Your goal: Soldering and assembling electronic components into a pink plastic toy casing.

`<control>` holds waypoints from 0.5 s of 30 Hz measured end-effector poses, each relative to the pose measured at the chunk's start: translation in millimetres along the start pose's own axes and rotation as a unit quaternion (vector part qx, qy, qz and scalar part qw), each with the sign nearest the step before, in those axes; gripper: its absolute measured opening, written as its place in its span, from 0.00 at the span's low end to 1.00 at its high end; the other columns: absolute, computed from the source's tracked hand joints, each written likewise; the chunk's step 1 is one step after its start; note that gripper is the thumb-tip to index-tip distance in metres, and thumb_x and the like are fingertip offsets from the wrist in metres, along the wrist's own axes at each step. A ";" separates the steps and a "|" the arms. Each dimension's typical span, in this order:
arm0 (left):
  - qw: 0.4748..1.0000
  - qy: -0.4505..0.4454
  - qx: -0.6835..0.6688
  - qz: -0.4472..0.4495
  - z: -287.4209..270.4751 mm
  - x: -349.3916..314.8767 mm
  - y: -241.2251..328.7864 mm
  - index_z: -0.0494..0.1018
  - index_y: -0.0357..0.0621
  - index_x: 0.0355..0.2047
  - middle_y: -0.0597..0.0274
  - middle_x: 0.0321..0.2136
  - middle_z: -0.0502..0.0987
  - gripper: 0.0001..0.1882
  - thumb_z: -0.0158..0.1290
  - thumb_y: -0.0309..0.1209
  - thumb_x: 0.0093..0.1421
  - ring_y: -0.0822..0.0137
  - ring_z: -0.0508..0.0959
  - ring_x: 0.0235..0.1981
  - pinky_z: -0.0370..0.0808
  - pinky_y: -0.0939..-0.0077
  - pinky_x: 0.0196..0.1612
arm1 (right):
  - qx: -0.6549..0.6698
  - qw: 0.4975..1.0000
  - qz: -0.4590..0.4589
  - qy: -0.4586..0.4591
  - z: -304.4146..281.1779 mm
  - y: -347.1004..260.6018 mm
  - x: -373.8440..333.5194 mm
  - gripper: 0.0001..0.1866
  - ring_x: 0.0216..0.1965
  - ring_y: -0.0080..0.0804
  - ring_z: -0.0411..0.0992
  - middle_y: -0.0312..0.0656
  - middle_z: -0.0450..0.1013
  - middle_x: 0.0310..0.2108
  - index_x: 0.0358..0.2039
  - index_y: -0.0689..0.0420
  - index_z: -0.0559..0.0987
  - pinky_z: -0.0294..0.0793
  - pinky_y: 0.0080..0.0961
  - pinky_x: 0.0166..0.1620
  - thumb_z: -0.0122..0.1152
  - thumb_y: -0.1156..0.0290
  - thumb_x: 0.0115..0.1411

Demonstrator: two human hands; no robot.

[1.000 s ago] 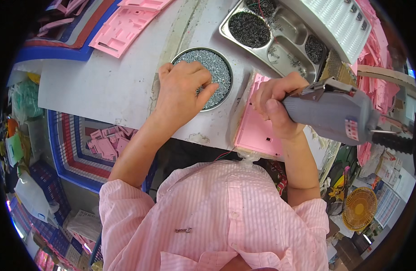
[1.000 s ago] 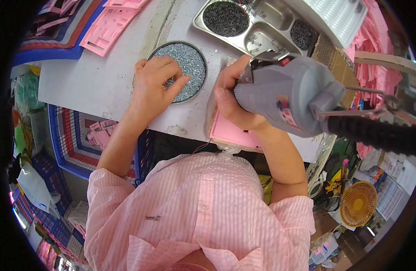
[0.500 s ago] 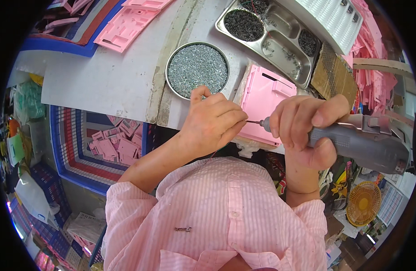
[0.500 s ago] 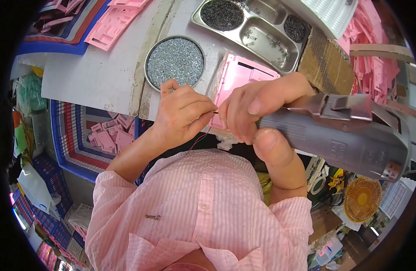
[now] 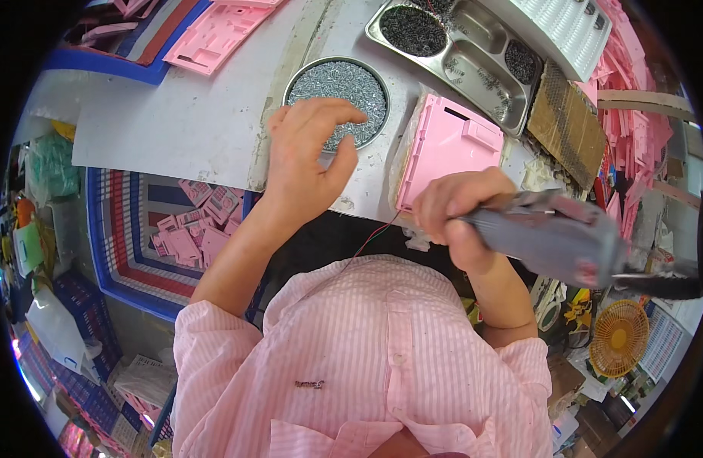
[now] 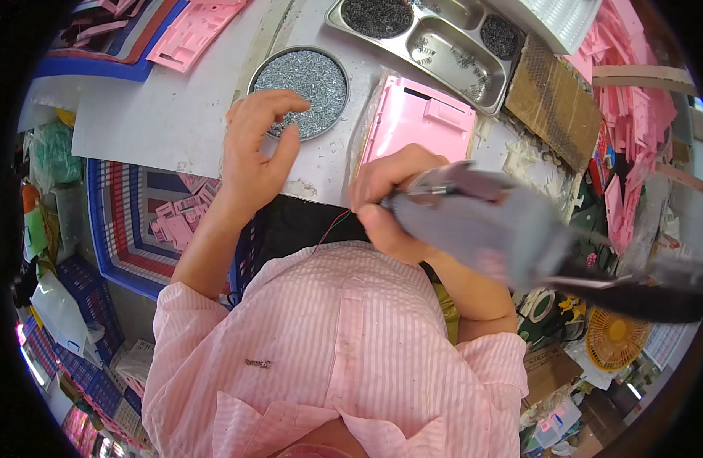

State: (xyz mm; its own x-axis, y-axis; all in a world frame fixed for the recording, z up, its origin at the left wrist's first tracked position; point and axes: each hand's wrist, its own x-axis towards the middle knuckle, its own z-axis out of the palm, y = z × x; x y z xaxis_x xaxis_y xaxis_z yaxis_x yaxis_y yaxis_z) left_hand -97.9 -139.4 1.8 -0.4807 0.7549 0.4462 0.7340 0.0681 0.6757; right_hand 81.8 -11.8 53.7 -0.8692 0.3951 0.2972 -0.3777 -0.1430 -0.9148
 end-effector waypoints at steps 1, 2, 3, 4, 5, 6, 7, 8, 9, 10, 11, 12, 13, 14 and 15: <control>1.000 0.016 0.005 0.024 4.0 1.7 -3.9 0.78 0.49 0.43 0.62 0.43 0.79 0.17 0.60 0.25 0.51 0.60 0.78 0.45 0.63 0.62 0.51 | -0.015 0.999 -0.001 -0.029 -1.8 5.6 0.2 0.12 0.17 0.28 0.65 0.36 0.67 0.17 0.34 0.55 0.67 0.70 0.30 0.26 0.64 0.72 0.62; 0.998 0.032 0.011 0.047 10.8 4.7 -5.4 0.78 0.49 0.42 0.62 0.42 0.79 0.17 0.60 0.25 0.51 0.59 0.78 0.45 0.64 0.61 0.51 | -0.029 0.998 -0.002 -0.059 -3.3 9.6 2.0 0.11 0.17 0.28 0.65 0.37 0.67 0.17 0.33 0.55 0.67 0.71 0.30 0.26 0.63 0.74 0.61; 0.996 0.049 0.018 0.071 17.8 9.7 -5.4 0.78 0.49 0.42 0.62 0.42 0.79 0.16 0.60 0.26 0.50 0.59 0.78 0.44 0.65 0.59 0.50 | -0.076 0.991 -0.027 -0.108 -8.0 7.9 6.4 0.10 0.17 0.31 0.66 0.38 0.68 0.17 0.30 0.56 0.67 0.72 0.31 0.26 0.60 0.79 0.60; 0.995 0.041 -0.001 0.087 26.9 19.5 -2.0 0.78 0.48 0.43 0.60 0.43 0.79 0.17 0.61 0.28 0.50 0.57 0.77 0.46 0.66 0.58 0.50 | -0.097 0.989 -0.033 -0.110 -8.4 7.1 5.5 0.09 0.17 0.31 0.67 0.38 0.68 0.17 0.31 0.56 0.67 0.72 0.31 0.26 0.60 0.79 0.59; 0.994 0.037 -0.009 0.100 34.5 29.0 2.4 0.78 0.48 0.43 0.58 0.45 0.79 0.17 0.63 0.29 0.50 0.56 0.77 0.47 0.67 0.56 0.50 | -0.111 0.985 -0.044 -0.120 -6.4 10.3 5.7 0.09 0.17 0.31 0.67 0.38 0.68 0.16 0.31 0.56 0.67 0.72 0.31 0.26 0.59 0.80 0.59; 0.992 0.023 -0.040 0.120 51.0 44.1 8.7 0.78 0.48 0.43 0.57 0.46 0.78 0.19 0.63 0.31 0.50 0.55 0.76 0.49 0.69 0.55 0.50 | -0.133 0.981 -0.054 -0.128 -5.7 10.7 7.2 0.09 0.17 0.32 0.67 0.38 0.68 0.16 0.31 0.56 0.67 0.72 0.31 0.25 0.59 0.80 0.59; 0.988 0.008 -0.064 0.138 69.8 59.0 14.7 0.79 0.48 0.44 0.55 0.48 0.78 0.20 0.64 0.33 0.49 0.54 0.75 0.51 0.70 0.54 0.50 | -0.111 0.985 -0.052 -0.122 -5.1 12.9 9.7 0.08 0.17 0.30 0.66 0.38 0.67 0.16 0.31 0.56 0.67 0.71 0.30 0.24 0.58 0.79 0.60; 0.978 -0.003 -0.041 0.203 94.0 73.2 18.8 0.79 0.49 0.46 0.52 0.51 0.76 0.22 0.65 0.37 0.48 0.52 0.74 0.54 0.70 0.53 0.53 | -0.093 0.988 -0.048 -0.110 -5.4 11.5 11.6 0.07 0.16 0.28 0.65 0.37 0.66 0.16 0.32 0.55 0.68 0.70 0.30 0.23 0.57 0.77 0.61; 0.970 -0.103 -0.002 0.222 113.1 84.5 22.7 0.78 0.48 0.46 0.53 0.55 0.75 0.26 0.67 0.42 0.47 0.50 0.75 0.53 0.71 0.50 0.55 | -0.051 0.996 -0.042 -0.068 -3.6 7.9 9.9 0.06 0.16 0.27 0.65 0.36 0.66 0.16 0.33 0.55 0.68 0.69 0.27 0.22 0.58 0.75 0.61; 0.964 -0.145 0.020 0.222 153.3 93.8 28.1 0.78 0.47 0.46 0.53 0.55 0.74 0.25 0.67 0.43 0.47 0.50 0.75 0.53 0.70 0.48 0.54 | -0.004 0.999 -0.032 -0.032 -2.6 3.5 10.9 0.06 0.15 0.26 0.64 0.36 0.66 0.15 0.34 0.54 0.69 0.67 0.25 0.20 0.58 0.73 0.61; 0.956 -0.189 0.044 0.218 178.5 97.8 19.5 0.78 0.47 0.45 0.53 0.56 0.74 0.25 0.67 0.43 0.48 0.50 0.75 0.53 0.70 0.47 0.54 | 0.055 0.997 -0.040 -0.024 -7.1 -7.8 15.9 0.08 0.14 0.23 0.63 0.35 0.66 0.15 0.35 0.53 0.69 0.66 0.22 0.19 0.60 0.70 0.60; 0.965 -0.151 0.012 0.214 158.6 92.5 13.2 0.78 0.47 0.45 0.54 0.55 0.74 0.24 0.66 0.43 0.49 0.51 0.75 0.53 0.71 0.47 0.54 | 0.110 0.992 -0.050 -0.018 -10.0 -21.0 21.8 0.10 0.13 0.19 0.63 0.33 0.67 0.15 0.36 0.52 0.70 0.64 0.19 0.17 0.62 0.68 0.59; 0.970 -0.112 -0.019 0.214 133.8 85.3 19.8 0.78 0.47 0.45 0.54 0.53 0.75 0.23 0.66 0.42 0.50 0.51 0.76 0.53 0.71 0.47 0.55 | 0.150 0.984 -0.094 -0.011 -15.7 -46.4 26.4 0.13 0.13 0.19 0.64 0.31 0.68 0.14 0.34 0.51 0.70 0.65 0.18 0.17 0.67 0.68 0.55; 0.968 -0.074 -0.065 0.229 112.2 84.5 31.1 0.78 0.47 0.45 0.55 0.52 0.75 0.22 0.65 0.42 0.51 0.52 0.76 0.53 0.72 0.48 0.55 | 0.177 0.974 -0.141 0.002 -22.4 -75.9 29.7 0.16 0.13 0.18 0.65 0.29 0.70 0.13 0.33 0.50 0.70 0.65 0.17 0.16 0.71 0.69 0.50; 0.980 -0.071 -0.087 0.163 66.9 75.9 34.4 0.77 0.48 0.45 0.57 0.51 0.76 0.21 0.64 0.41 0.53 0.53 0.77 0.52 0.73 0.47 0.53 | 0.201 0.968 -0.145 -0.027 -32.0 -99.2 28.0 0.16 0.12 0.17 0.65 0.29 0.70 0.12 0.34 0.51 0.69 0.67 0.16 0.17 0.71 0.68 0.51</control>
State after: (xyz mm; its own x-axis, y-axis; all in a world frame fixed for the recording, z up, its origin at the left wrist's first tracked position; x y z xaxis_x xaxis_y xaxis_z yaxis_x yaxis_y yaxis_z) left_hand -77.0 -36.1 19.7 -0.1529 0.8018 0.5778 0.7392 -0.2952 0.6053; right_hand 105.1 42.5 143.9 -0.7195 0.4251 0.5492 -0.6925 -0.3794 -0.6136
